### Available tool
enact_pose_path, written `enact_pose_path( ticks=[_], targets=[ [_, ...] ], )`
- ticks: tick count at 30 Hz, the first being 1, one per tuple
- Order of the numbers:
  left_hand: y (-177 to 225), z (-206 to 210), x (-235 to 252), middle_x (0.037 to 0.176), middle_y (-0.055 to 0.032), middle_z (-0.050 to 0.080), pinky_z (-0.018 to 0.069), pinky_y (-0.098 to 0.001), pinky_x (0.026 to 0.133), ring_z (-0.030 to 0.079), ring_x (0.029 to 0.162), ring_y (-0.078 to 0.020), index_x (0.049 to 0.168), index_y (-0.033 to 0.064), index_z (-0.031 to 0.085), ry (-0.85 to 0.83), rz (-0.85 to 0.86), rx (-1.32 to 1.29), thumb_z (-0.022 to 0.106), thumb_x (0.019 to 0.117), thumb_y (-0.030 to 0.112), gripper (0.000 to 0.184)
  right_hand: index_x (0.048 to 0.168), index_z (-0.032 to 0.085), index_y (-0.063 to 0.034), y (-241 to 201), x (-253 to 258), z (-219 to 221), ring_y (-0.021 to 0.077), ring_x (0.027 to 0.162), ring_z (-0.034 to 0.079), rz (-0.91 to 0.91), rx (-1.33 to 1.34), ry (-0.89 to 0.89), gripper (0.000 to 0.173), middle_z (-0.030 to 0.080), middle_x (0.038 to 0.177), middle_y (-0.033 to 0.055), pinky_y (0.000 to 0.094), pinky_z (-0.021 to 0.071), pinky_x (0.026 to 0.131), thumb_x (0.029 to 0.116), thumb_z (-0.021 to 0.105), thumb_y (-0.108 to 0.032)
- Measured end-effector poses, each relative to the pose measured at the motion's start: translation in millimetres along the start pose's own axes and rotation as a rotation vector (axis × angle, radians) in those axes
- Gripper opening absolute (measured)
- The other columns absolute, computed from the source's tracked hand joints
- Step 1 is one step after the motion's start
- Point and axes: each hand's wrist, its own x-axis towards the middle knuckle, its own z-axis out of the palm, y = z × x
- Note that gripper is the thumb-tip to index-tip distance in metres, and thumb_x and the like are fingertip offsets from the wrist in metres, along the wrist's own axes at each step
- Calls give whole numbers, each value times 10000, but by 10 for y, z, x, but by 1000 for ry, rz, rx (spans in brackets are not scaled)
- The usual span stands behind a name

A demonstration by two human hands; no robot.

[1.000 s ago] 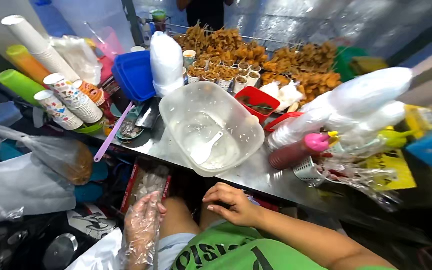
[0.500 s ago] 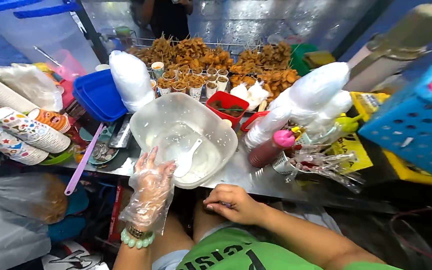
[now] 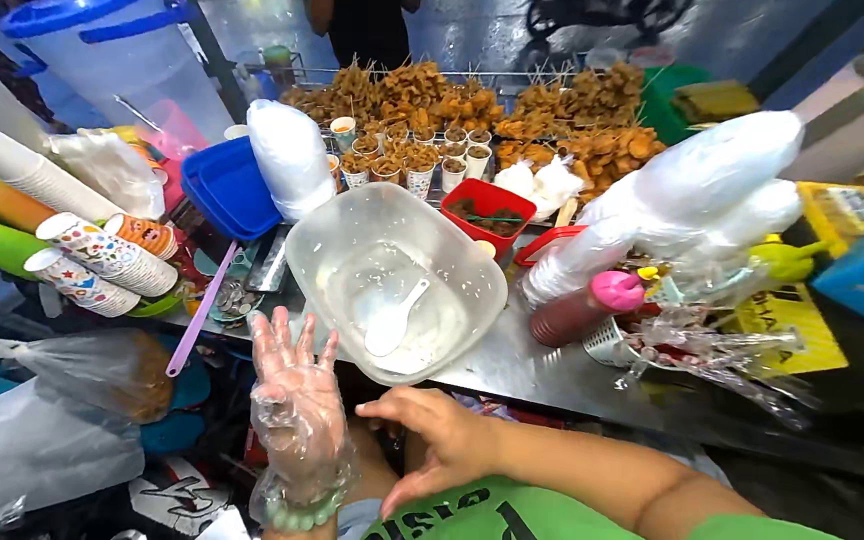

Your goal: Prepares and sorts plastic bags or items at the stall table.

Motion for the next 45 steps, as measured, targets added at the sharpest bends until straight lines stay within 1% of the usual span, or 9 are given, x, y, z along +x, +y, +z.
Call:
enact_pose_path(
  ticks=[2,5,12,20,24,30,33,38,45],
  targets=[
    [-33,34,-79,1559,-66,456,479,-464,1089,518,1380,-232,1568,72,291,64,23,29,586,958,596,857,1260,607,42,-16,78,125,233,1024,691,-36,-6,-30,658,693,1104,185,330,584,889,877,785,-462],
    [-106,49,-233,1437,-16,593,514,-410,1054,589,1297,-198,1444,131,519,54,11,104,593,999,473,567,973,661,10,18,122,166,244,873,696,-88,-18,-29,157,696,888,148,331,576,811,933,657,-141],
    [-159,107,-605,1353,51,664,549,-295,1037,643,1233,-105,1346,100,604,0,-70,364,678,951,88,402,937,624,-12,95,19,22,172,776,657,3,-189,205,149,652,804,110,232,552,769,1002,519,-96],
    [200,56,-810,1415,-51,614,462,-241,1088,549,1292,-6,1414,-29,532,-543,-295,387,649,997,219,500,942,629,32,94,99,-369,22,761,632,261,-278,441,162,659,821,72,143,532,730,992,557,-104],
    [343,-291,-848,1489,-133,566,393,-386,1203,499,1419,-200,1439,8,566,-821,-465,-4,671,993,275,531,979,589,-44,131,218,-903,-108,662,562,473,-118,618,31,609,790,-138,90,500,613,981,558,-40],
    [486,-744,-818,1427,-84,627,518,-416,1072,606,1306,-261,1415,182,626,-275,-284,113,429,1028,586,593,1011,587,-97,60,211,-957,-30,638,629,421,6,604,136,702,923,-102,145,557,559,924,653,-17],
    [626,-732,-663,1544,-123,509,460,-513,1108,508,1403,-339,1510,198,528,-129,-298,-259,304,950,761,825,1015,624,-63,-17,218,-706,-35,724,660,375,-12,457,105,716,985,-65,150,583,627,921,653,-25],
    [663,-753,-607,1545,-174,489,441,-598,1094,486,1403,-412,1514,146,507,3,-354,-462,359,901,803,911,973,663,-2,-56,200,-400,-23,784,666,293,-80,286,84,719,986,26,140,581,699,900,645,-39],
    [171,-419,-1010,1406,-171,598,466,-355,1103,563,1316,-163,1545,-118,263,-283,-376,531,836,805,362,1052,979,662,-20,-231,256,-99,-15,858,678,235,23,165,64,724,1017,31,134,579,753,921,648,-45]
  ],
)
